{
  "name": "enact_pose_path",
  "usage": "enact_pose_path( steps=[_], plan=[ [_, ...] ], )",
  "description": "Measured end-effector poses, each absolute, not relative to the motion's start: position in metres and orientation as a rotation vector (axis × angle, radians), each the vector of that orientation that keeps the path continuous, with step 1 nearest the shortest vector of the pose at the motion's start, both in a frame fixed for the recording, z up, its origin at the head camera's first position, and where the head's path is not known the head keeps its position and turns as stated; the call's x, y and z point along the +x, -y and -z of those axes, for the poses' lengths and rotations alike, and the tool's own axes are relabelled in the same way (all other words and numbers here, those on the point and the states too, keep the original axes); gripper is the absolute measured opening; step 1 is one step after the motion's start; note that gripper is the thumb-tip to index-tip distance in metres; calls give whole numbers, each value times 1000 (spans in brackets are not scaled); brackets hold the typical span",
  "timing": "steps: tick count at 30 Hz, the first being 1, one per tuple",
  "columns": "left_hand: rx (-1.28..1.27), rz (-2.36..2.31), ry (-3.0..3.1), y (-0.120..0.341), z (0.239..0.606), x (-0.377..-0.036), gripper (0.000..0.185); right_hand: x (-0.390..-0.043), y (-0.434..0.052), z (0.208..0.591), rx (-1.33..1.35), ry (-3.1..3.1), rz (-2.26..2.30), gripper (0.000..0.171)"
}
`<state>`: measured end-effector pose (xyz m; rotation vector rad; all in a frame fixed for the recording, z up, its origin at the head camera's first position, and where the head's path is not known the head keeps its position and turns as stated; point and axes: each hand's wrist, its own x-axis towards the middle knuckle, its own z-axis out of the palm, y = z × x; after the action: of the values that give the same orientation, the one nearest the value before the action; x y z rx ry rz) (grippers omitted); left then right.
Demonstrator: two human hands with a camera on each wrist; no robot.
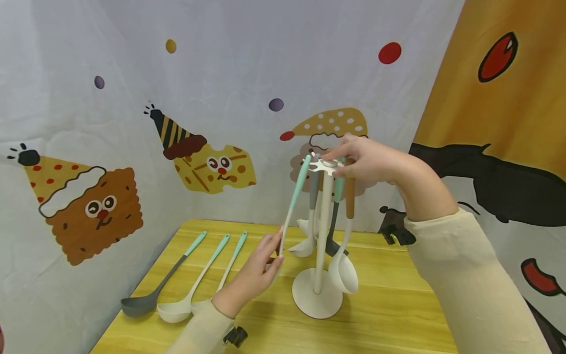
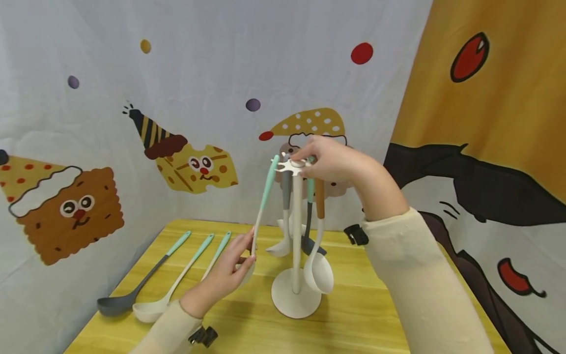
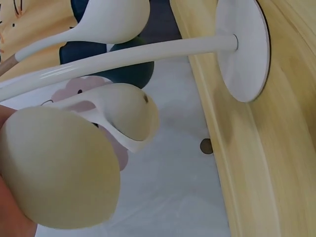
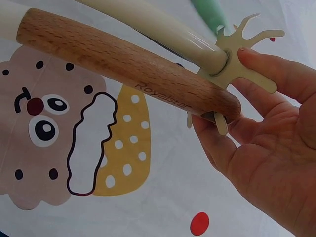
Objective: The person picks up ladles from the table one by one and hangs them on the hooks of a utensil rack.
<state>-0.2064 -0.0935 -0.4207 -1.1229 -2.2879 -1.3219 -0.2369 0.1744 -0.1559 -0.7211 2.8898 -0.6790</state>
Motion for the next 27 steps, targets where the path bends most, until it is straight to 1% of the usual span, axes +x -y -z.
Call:
enact_pose_path(
  steps=[13, 22, 27],
  plan=[
    [-1003, 1045, 2280, 80, 431, -213, 65, -238, -174, 156, -725, -2888, 686, 43],
    [-955, 1141, 2308, 64, 439, -214, 73, -238, -172, 156, -722, -2901, 679, 44],
    [-959, 1190, 2309, 61, 440, -216, 72, -238, -172, 157, -712, -2902, 679, 44]
  ],
)
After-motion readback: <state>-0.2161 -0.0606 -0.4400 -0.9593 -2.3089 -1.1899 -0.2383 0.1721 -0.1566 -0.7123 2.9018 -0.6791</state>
